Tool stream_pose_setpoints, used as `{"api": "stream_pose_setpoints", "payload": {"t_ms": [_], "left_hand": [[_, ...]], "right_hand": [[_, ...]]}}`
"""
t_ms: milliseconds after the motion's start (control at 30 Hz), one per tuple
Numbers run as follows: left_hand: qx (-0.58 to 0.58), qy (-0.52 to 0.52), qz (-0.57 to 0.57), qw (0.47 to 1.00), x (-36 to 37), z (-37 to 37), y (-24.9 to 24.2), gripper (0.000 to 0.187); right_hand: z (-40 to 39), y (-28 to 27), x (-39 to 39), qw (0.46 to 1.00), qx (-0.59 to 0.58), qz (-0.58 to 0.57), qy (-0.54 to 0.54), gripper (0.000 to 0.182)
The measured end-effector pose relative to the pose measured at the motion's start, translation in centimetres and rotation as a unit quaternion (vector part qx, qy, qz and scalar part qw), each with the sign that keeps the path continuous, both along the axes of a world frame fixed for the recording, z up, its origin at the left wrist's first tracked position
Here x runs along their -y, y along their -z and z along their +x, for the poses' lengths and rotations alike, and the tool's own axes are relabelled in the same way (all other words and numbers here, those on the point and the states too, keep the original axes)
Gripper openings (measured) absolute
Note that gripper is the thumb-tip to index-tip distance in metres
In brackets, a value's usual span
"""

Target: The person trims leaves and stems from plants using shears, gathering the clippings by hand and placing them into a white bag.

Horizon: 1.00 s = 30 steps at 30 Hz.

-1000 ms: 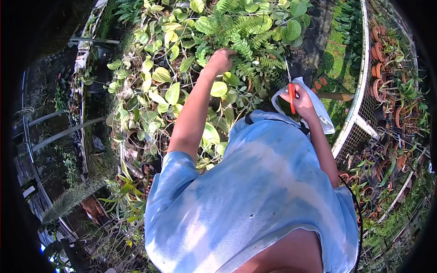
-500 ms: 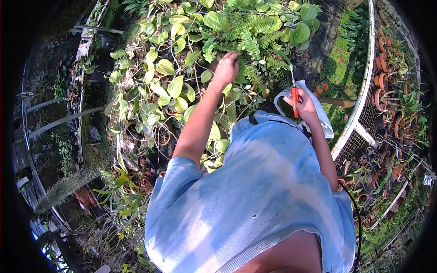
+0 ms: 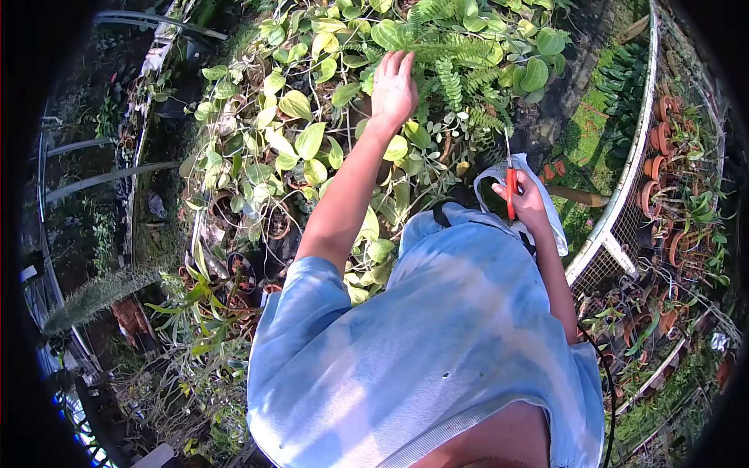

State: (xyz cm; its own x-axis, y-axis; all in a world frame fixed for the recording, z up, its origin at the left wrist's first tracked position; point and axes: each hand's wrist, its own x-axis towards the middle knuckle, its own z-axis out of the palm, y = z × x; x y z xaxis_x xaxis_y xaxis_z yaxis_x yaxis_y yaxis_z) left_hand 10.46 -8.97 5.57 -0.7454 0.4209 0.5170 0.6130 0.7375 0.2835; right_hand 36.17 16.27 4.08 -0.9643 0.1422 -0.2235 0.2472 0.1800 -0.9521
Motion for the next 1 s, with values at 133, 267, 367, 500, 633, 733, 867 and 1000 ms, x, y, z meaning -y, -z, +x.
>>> {"api": "stream_pose_setpoints", "payload": {"t_ms": [133, 267, 367, 500, 633, 733, 867, 1000], "left_hand": [[0.055, -0.224, -0.113, 0.966, 1.4, -3.2, 0.4, 0.056], [0.461, -0.183, -0.27, 0.825, 2.3, -3.8, -0.4, 0.051], [0.439, -0.158, -0.275, 0.84, 2.2, -1.3, 1.6, 0.053], [0.407, -0.146, -0.202, 0.879, 2.1, -0.4, 3.5, 0.05], [0.386, -0.119, -0.18, 0.897, 2.2, -1.6, 3.1, 0.047], [0.422, -0.101, -0.073, 0.898, 3.1, -3.9, 0.0, 0.048], [0.422, -0.137, 0.184, 0.877, 5.7, -9.1, -0.6, 0.048], [0.297, -0.054, -0.165, 0.939, 6.3, -13.8, 2.5, 0.052]], "right_hand": [[-0.1, -0.4, 0.1, 0.999, 0.026, 0.031, -0.016, 0.036], [-0.7, -1.0, 0.5, 0.998, 0.06, 0.004, -0.012, 0.038], [-1.6, -0.2, 0.3, 0.998, 0.046, 0.029, -0.038, 0.038], [-3.2, 0.7, 0.3, 0.997, -0.016, 0.016, -0.073, 0.033], [-5.1, -0.3, 1.4, 0.986, -0.042, -0.14, -0.081, 0.021], [-6.2, 0.1, 1.6, 0.979, -0.067, -0.17, -0.094, 0.023], [-6.5, -1.4, 2.7, 0.959, -0.055, -0.267, -0.078, 0.023], [-6.0, -0.9, 2.5, 0.972, -0.006, -0.213, -0.098, 0.023]]}}
